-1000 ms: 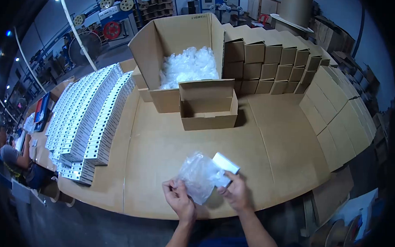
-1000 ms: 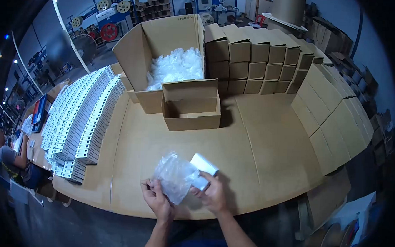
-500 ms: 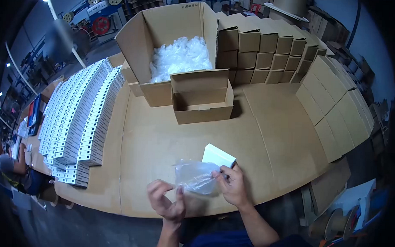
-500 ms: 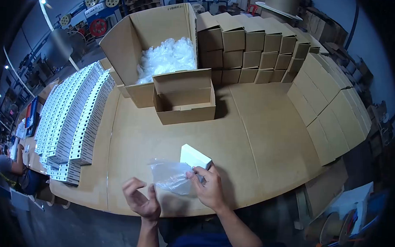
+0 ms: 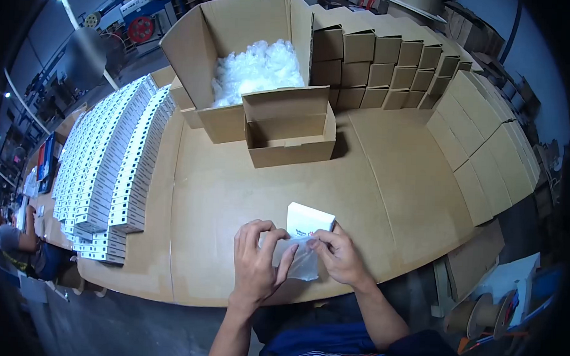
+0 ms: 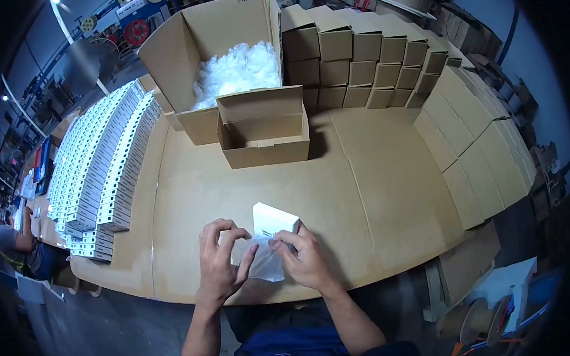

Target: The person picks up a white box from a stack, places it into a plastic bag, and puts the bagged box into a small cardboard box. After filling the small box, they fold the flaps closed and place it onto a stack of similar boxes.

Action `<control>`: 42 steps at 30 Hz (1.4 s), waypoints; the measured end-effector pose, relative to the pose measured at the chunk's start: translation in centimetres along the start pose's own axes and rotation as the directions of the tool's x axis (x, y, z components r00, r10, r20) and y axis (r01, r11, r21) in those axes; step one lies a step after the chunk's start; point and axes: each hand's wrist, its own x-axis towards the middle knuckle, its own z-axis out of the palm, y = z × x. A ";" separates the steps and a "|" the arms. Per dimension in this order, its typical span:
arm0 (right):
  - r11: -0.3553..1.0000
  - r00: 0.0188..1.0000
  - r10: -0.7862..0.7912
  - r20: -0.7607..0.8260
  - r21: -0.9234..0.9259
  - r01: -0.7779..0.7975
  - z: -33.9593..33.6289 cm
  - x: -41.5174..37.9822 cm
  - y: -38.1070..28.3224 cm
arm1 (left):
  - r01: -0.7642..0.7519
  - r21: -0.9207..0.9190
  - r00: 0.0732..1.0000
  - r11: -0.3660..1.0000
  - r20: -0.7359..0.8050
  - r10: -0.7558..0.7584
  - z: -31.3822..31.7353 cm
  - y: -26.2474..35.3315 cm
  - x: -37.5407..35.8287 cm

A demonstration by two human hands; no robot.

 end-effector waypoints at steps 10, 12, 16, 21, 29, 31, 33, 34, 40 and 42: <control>0.996 0.999 0.006 0.036 -0.087 -0.002 -0.8 0.8 -0.6 | 0.157 -0.166 0.988 0.974 0.036 -0.153 1.3 -0.2 -0.2; 0.992 0.999 -0.021 0.029 -0.121 0.025 -0.8 0.9 -0.7 | 0.265 -0.259 0.963 0.929 0.124 -0.240 1.3 0.0 -0.3; 0.977 1.000 -0.004 0.005 -0.212 0.005 -0.8 0.8 -1.6 | 0.384 -0.320 0.919 0.866 0.221 -0.326 1.8 -0.1 0.2; 0.983 0.996 0.081 0.035 -0.168 -0.074 -1.2 -0.9 -0.8 | 0.456 -0.409 0.890 0.790 0.206 -0.407 2.0 -1.0 1.1; 0.995 0.997 0.030 -0.073 -0.097 -0.037 -0.7 -1.1 0.2 | 0.114 -0.893 0.749 0.435 -0.210 -0.629 4.5 -4.5 -0.9; 0.998 0.991 0.024 -0.129 -0.057 -0.031 -0.1 -1.3 1.3 | 0.046 -0.962 0.730 0.268 -0.150 -0.667 4.6 -4.2 -2.5; 0.997 0.987 -0.007 -0.160 -0.076 -0.005 0.4 -1.3 1.8 | 0.204 -0.970 0.792 0.133 0.084 -0.604 4.9 -3.0 -4.3; 0.996 0.985 -0.018 -0.173 -0.084 0.003 0.7 -1.4 2.0 | 0.290 -0.954 0.802 0.070 0.202 -0.562 5.1 -2.5 -4.7; 0.998 0.989 0.065 -0.131 -0.005 -0.066 1.0 -2.3 3.5 | 0.551 -0.739 0.789 0.387 0.311 -0.529 5.2 -2.1 -4.2; 0.984 0.987 0.131 -0.098 0.138 -0.116 -1.5 -1.0 1.7 | 0.553 -0.654 0.811 0.516 0.281 -0.513 4.8 -2.3 -4.5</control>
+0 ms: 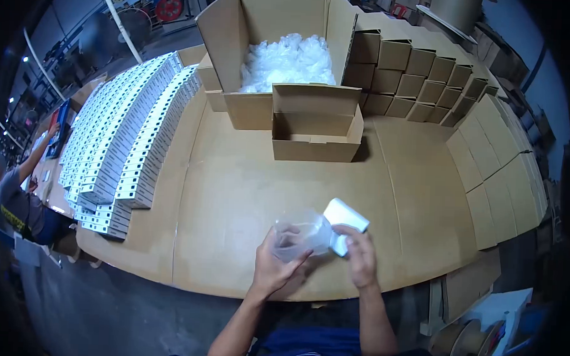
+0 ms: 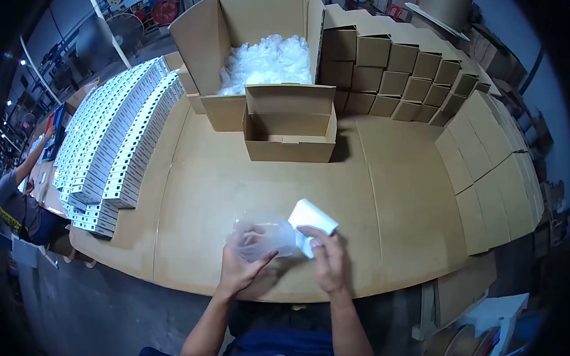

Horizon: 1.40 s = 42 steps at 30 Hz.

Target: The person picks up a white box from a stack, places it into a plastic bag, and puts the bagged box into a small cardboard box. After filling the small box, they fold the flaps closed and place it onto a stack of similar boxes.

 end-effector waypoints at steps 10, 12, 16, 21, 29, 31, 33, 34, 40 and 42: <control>0.867 0.912 -0.403 -0.074 0.289 0.406 1.7 5.5 -7.3 | 0.038 0.105 0.996 0.994 0.081 -0.047 -0.1 -0.1 -0.6; 0.865 0.917 -0.399 0.030 0.346 0.364 3.2 5.5 -7.3 | 0.039 0.058 0.997 0.998 0.069 -0.043 -0.1 -0.3 -0.5; 0.906 0.921 -0.352 0.166 0.309 0.290 2.7 6.1 -7.1 | 0.018 -0.025 1.000 1.000 0.023 -0.018 -0.3 -0.6 -0.4; 0.926 0.919 -0.331 0.216 0.259 0.273 1.7 6.8 -6.4 | 0.060 -0.045 0.997 0.997 0.060 -0.057 -0.5 -0.6 -0.6; 0.942 0.931 -0.297 0.211 -0.095 0.321 2.9 7.3 -6.6 | 0.061 -0.178 0.997 0.982 0.046 -0.054 -0.1 -0.2 -1.0; 0.972 0.955 -0.199 0.218 -0.082 0.221 3.0 7.4 -6.2 | 0.132 -0.381 0.991 0.915 0.049 -0.123 -0.1 -1.4 -1.2; 0.982 0.963 -0.136 0.231 -0.100 0.163 3.0 7.8 -5.1 | 0.170 -0.585 0.984 0.793 0.059 -0.167 0.0 -2.3 -1.5; 0.990 0.965 -0.075 0.250 -0.095 0.101 2.9 7.9 -4.7 | 0.180 -0.593 0.981 0.785 0.044 -0.191 0.0 -2.7 -1.5; 0.935 0.989 0.059 0.136 0.339 -0.103 2.8 5.5 -2.7 | 0.158 -0.651 0.960 0.743 -0.075 -0.270 0.9 -2.9 -1.5; 0.881 0.973 0.163 0.164 0.419 -0.219 2.1 3.8 -1.9 | 0.120 -0.629 0.964 0.768 -0.110 -0.240 0.8 -3.3 -1.4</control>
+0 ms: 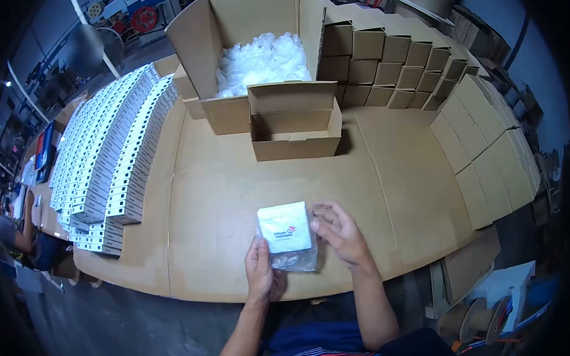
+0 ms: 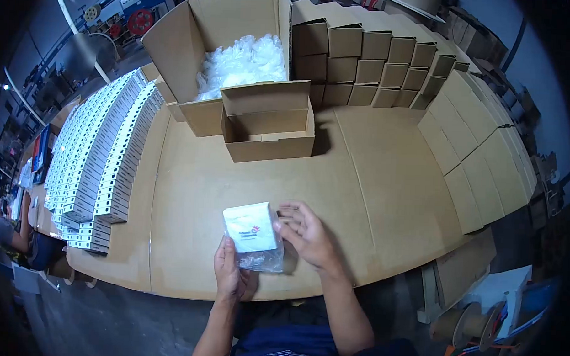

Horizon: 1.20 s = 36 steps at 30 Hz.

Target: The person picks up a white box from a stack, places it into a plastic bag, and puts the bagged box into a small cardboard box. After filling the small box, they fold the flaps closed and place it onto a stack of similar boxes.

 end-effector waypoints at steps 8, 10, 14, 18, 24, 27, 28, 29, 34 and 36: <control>0.995 0.997 -0.053 -0.053 0.077 0.057 -1.2 -1.1 3.2 | -0.079 0.209 0.997 0.975 0.024 0.076 -0.6 0.3 0.1; 0.989 0.992 -0.111 -0.052 0.089 0.116 -1.2 -1.0 2.9 | -0.208 0.296 0.978 0.932 0.094 0.189 -0.1 0.6 0.1; 0.984 0.992 -0.130 0.007 0.125 0.128 -2.0 -0.7 3.7 | -0.264 0.184 0.955 0.947 0.188 0.230 -0.5 -0.2 0.3; 0.940 0.996 -0.081 0.037 0.336 0.064 0.1 -1.3 2.4 | -0.101 -0.071 0.990 0.992 0.092 0.108 1.9 1.4 -0.3; 0.973 0.973 -0.230 0.004 -0.002 0.230 0.8 -1.8 3.9 | -0.193 0.326 0.976 0.926 0.161 0.147 1.5 1.4 -0.2; 0.974 0.969 -0.220 0.111 -0.038 0.225 0.2 -1.9 3.2 | -0.159 0.314 0.976 0.936 0.195 0.101 2.0 2.4 -0.1; 0.969 0.962 -0.230 0.149 -0.057 0.240 -0.1 -1.7 3.1 | -0.107 0.273 0.979 0.956 0.199 0.052 1.9 2.6 -0.1; 0.964 0.953 -0.238 0.188 -0.075 0.255 -0.5 -1.5 2.9 | -0.022 0.187 0.972 0.982 0.236 -0.023 1.7 2.9 0.0; 0.969 0.961 -0.176 0.212 -0.133 0.207 -0.3 -1.1 1.4 | -0.003 0.153 0.993 0.988 0.114 -0.014 2.3 3.0 0.0; 0.958 0.972 -0.220 0.077 -0.172 0.230 -0.6 -1.1 1.9 | 0.005 0.184 0.999 0.983 0.049 -0.014 2.6 3.3 0.2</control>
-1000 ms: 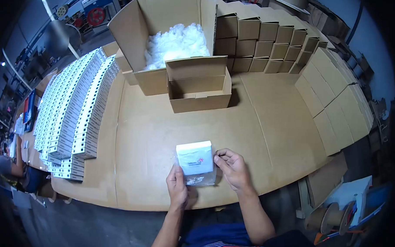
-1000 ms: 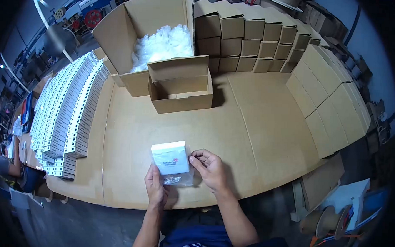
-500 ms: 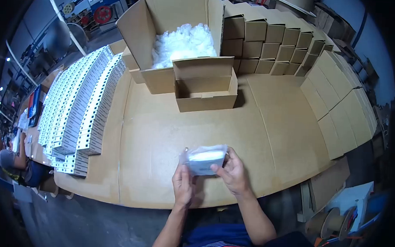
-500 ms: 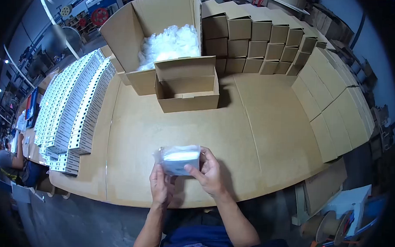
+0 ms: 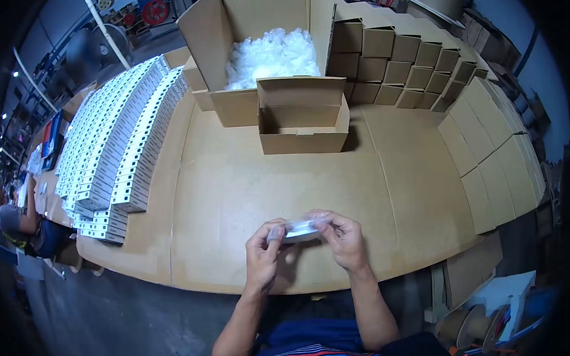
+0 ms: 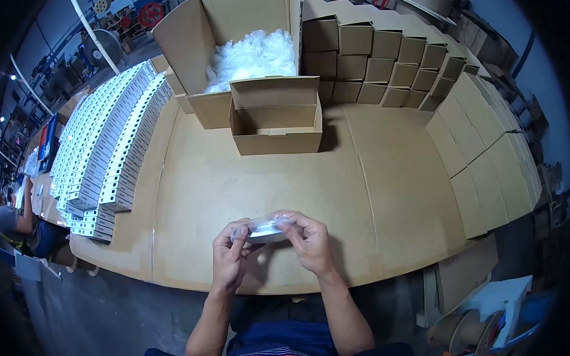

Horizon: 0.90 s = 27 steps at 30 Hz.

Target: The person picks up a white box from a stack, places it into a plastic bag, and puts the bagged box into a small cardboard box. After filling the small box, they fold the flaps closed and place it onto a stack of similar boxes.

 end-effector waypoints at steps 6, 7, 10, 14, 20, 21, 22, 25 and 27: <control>0.954 0.954 -0.295 -0.043 -0.069 0.292 0.0 -0.1 0.0 | 0.010 -0.011 0.998 1.000 -0.064 -0.011 -0.1 -0.1 0.7; 0.946 0.965 -0.243 0.096 -0.196 0.258 -0.5 -0.1 -0.3 | 0.005 -0.009 0.998 1.000 -0.057 -0.005 0.0 -0.1 0.7; 0.932 0.986 -0.086 0.143 -0.338 0.131 -0.2 0.0 -1.4 | -0.007 -0.010 1.000 1.000 -0.016 0.006 -0.7 -0.8 1.0; 0.922 0.986 0.105 0.127 -0.383 -0.049 0.2 0.3 -3.5 | 0.028 -0.103 1.000 0.994 0.011 -0.027 -1.6 -1.0 1.2; 0.881 0.982 -0.051 0.184 -0.455 0.131 -1.0 0.5 -1.7 | 0.052 -0.127 0.998 0.991 -0.027 -0.056 0.0 2.5 -0.5; 0.883 0.976 -0.080 0.202 -0.440 0.163 -1.1 0.5 -1.7 | -0.037 -0.043 0.999 0.998 0.003 0.037 0.1 2.6 -0.7; 0.883 0.970 -0.112 0.218 -0.425 0.197 -1.1 0.6 -1.7 | -0.131 0.038 0.991 0.991 0.042 0.130 0.0 2.5 -0.9; 0.834 0.957 -0.138 0.256 -0.491 0.252 -1.0 0.9 -3.6 | -0.355 0.418 0.923 0.836 0.299 0.242 -1.9 2.0 -0.3; 0.720 0.931 -0.165 0.326 -0.605 0.340 -1.1 1.1 -4.7 | -0.429 0.567 0.897 0.703 0.357 0.261 -1.8 2.7 -0.1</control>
